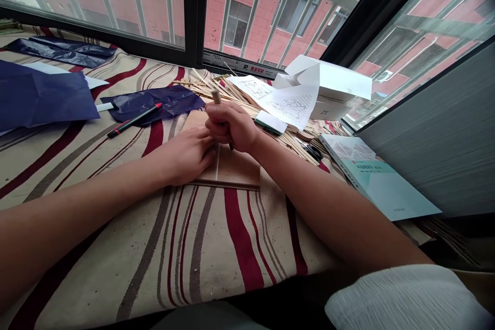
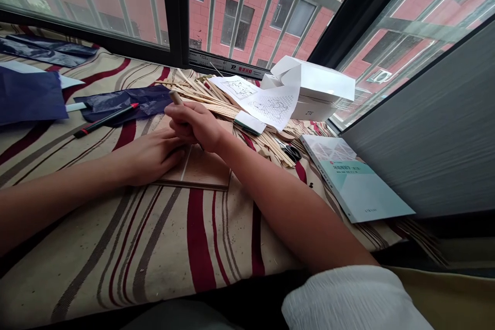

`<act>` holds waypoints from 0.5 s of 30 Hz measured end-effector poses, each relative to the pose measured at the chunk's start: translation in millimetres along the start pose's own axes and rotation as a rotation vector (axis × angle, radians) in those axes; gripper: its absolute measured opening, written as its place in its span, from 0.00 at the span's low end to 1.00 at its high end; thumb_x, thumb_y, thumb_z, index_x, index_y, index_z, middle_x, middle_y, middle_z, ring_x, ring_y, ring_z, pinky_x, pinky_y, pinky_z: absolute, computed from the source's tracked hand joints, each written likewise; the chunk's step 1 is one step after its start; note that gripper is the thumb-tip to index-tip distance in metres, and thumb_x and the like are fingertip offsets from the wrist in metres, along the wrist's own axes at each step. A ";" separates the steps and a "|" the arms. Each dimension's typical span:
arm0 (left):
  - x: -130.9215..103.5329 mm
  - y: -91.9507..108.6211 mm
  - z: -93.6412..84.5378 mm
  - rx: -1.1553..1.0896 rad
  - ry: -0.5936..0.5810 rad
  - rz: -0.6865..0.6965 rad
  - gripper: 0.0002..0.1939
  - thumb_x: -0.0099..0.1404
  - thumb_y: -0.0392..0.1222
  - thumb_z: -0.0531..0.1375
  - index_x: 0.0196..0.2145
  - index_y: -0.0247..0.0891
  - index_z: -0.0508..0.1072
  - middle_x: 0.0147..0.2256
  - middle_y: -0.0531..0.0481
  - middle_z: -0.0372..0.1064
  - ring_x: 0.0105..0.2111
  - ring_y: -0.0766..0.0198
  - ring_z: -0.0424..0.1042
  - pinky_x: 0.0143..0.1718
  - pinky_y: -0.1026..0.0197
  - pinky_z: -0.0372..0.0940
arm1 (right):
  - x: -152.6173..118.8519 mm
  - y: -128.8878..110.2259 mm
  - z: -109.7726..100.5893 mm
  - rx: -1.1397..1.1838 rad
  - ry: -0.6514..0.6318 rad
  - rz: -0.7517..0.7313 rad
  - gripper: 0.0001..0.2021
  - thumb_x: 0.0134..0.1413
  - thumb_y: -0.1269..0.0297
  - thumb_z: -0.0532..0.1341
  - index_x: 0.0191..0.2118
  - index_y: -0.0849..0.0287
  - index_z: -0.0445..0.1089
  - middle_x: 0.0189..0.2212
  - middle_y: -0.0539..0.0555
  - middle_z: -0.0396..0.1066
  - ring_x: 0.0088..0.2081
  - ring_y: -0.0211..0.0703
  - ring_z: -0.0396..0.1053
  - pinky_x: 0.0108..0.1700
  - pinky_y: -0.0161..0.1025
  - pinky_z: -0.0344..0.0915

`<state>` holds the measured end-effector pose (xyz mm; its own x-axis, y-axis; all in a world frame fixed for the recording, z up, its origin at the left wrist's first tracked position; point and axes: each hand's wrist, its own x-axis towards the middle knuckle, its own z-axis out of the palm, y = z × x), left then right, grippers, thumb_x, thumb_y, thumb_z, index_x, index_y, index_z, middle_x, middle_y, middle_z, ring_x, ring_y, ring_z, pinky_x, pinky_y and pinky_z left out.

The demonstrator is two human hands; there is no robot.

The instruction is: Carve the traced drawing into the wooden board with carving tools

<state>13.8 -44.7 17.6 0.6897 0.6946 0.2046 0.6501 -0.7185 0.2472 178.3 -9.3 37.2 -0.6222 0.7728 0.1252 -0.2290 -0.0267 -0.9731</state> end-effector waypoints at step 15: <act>0.1 1.0 -0.3 0.023 -0.023 -0.037 0.31 0.73 0.47 0.43 0.60 0.30 0.75 0.63 0.36 0.71 0.66 0.46 0.67 0.73 0.45 0.57 | 2.4 2.8 -11.3 0.124 -0.093 -0.007 0.22 0.66 0.61 0.58 0.23 0.53 0.46 0.16 0.41 0.41 0.19 0.30 0.34 0.17 0.26 0.41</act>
<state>14.4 -45.3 18.1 0.6724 0.7195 0.1738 0.6821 -0.6935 0.2321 184.6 -0.4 32.6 -0.6854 0.7116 0.1545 -0.3205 -0.1043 -0.9415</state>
